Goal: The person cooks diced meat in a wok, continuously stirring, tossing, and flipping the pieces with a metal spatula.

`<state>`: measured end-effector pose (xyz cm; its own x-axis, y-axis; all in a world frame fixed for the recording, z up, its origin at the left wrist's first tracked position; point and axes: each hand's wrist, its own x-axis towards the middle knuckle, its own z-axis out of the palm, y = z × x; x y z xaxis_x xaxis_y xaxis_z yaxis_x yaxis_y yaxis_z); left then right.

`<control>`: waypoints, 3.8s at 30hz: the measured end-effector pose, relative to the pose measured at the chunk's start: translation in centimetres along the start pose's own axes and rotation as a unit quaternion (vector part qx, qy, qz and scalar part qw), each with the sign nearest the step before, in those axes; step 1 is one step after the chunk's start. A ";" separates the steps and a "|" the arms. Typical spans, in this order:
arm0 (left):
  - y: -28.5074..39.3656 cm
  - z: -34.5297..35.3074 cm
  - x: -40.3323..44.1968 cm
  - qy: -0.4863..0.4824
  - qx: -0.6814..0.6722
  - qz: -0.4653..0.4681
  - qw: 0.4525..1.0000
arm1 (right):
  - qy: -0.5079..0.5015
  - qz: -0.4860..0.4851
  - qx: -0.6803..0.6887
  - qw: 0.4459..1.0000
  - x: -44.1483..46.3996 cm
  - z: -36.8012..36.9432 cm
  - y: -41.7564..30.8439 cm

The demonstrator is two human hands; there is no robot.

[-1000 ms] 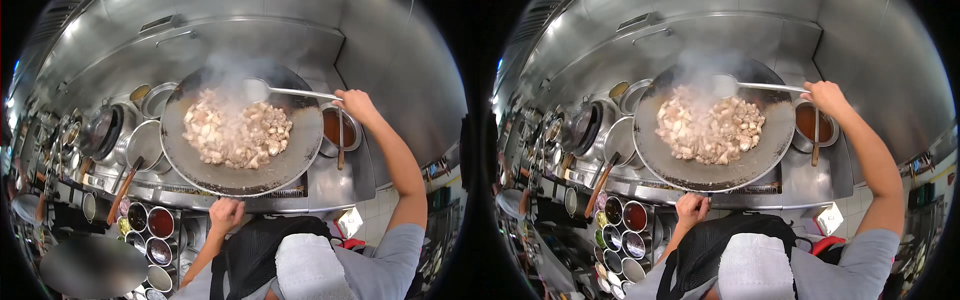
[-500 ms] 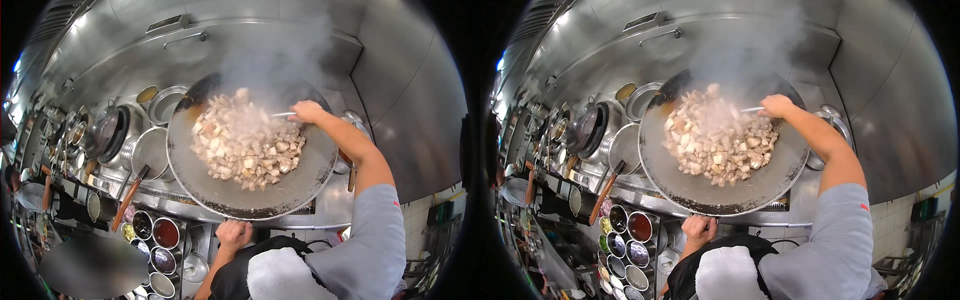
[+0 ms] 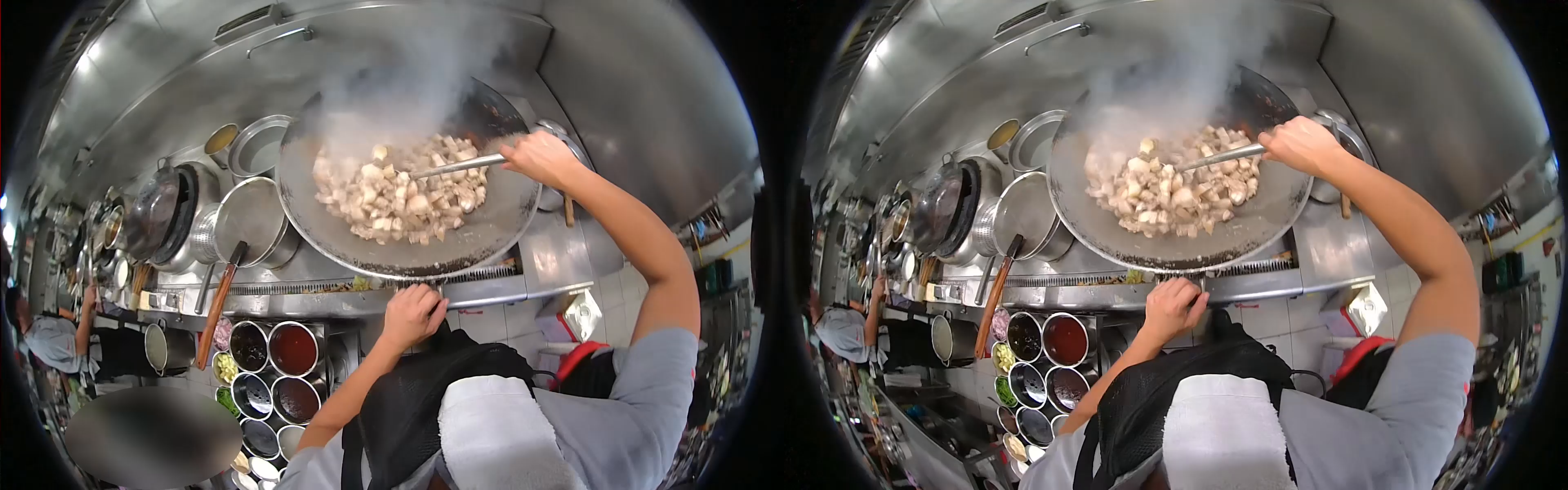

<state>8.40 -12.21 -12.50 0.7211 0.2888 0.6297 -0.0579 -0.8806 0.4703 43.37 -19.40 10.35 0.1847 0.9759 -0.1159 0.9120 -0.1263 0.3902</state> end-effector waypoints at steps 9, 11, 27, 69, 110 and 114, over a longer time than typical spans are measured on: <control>-0.5 -3.2 -2.8 -0.111 -0.083 0.017 0.990 | -0.038 0.139 0.188 0.972 -15.2 -7.8 -14.9; -0.6 -3.4 -3.0 -0.137 -0.081 0.017 0.987 | 0.025 0.151 0.182 0.971 -17.7 -10.7 -15.4; -0.6 -3.9 -3.0 -0.128 -0.071 0.013 0.989 | 0.047 0.115 0.045 0.991 -2.6 2.2 -21.9; -0.2 -3.9 -2.8 -0.176 -0.037 0.040 0.983 | 0.006 0.152 0.076 0.985 15.6 3.0 -27.1; 1.3 -1.9 -2.3 -0.157 0.005 0.004 0.988 | 0.133 0.149 0.121 0.972 8.2 10.1 -7.8; 1.9 -2.1 -2.6 -0.153 0.005 -0.004 0.988 | 0.089 0.148 0.095 0.980 4.1 7.4 -6.4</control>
<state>4.97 -13.86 -12.00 0.8968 0.1703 0.4083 -0.0454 -0.8826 0.4678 40.98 -15.96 0.57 0.4002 0.9050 0.1443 0.8830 -0.4229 0.2035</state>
